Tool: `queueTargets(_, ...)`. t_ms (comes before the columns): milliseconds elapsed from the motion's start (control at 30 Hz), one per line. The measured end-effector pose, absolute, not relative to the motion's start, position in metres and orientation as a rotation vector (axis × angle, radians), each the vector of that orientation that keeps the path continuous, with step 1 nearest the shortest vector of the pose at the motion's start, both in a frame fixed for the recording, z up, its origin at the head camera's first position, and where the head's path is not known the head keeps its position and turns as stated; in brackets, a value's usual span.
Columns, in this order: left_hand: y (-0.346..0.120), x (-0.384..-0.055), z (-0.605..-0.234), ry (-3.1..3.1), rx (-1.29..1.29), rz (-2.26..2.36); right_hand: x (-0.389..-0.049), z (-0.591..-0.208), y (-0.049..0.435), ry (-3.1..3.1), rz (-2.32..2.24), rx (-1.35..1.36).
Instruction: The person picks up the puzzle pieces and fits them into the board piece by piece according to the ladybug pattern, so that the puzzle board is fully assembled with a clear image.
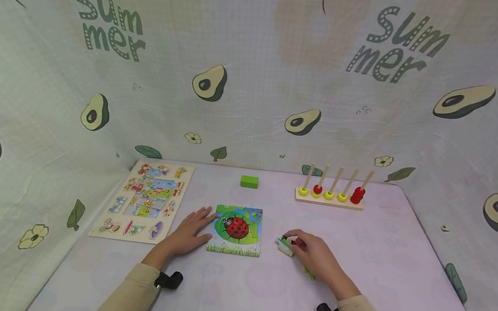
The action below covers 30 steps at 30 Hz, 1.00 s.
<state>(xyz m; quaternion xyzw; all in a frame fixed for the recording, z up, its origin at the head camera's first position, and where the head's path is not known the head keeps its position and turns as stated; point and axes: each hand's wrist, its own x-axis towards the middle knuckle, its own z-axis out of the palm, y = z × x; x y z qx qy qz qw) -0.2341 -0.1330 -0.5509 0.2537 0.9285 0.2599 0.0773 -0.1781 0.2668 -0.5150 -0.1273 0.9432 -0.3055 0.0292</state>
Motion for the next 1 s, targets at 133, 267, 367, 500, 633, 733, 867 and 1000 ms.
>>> queueTargets(133,-0.133,-0.234,-0.552,2.784,0.761,0.773,-0.18,-0.513,0.26,2.895,-1.01,-0.407)
queueTargets(267,-0.133,-0.234,-0.552,2.786,0.758,0.775,-0.183,-0.514,0.251,2.876,-1.063,-0.422)
queueTargets(367,-0.133,-0.235,-0.552,2.788,0.759,0.774,-0.186,-0.515,0.243,2.857,-1.105,-0.446)
queueTargets(500,-0.133,-0.235,-0.552,2.789,0.755,0.769,-0.19,-0.517,0.232,2.815,-1.168,-0.517)
queueTargets(633,-0.133,-0.234,-0.551,2.786,0.756,0.774,-0.195,-0.519,0.22,2.777,-1.188,-0.586)
queueTargets(733,-0.133,-0.234,-0.55,2.781,0.759,0.792,-0.198,-0.52,0.209,2.761,-1.184,-0.615)
queueTargets(867,-0.133,-0.233,-0.548,2.777,0.762,0.807,-0.202,-0.521,0.194,2.735,-1.19,-0.658)
queueTargets(1000,-0.132,-0.233,-0.547,2.781,0.765,0.796,-0.206,-0.523,0.181,2.711,-1.187,-0.716)
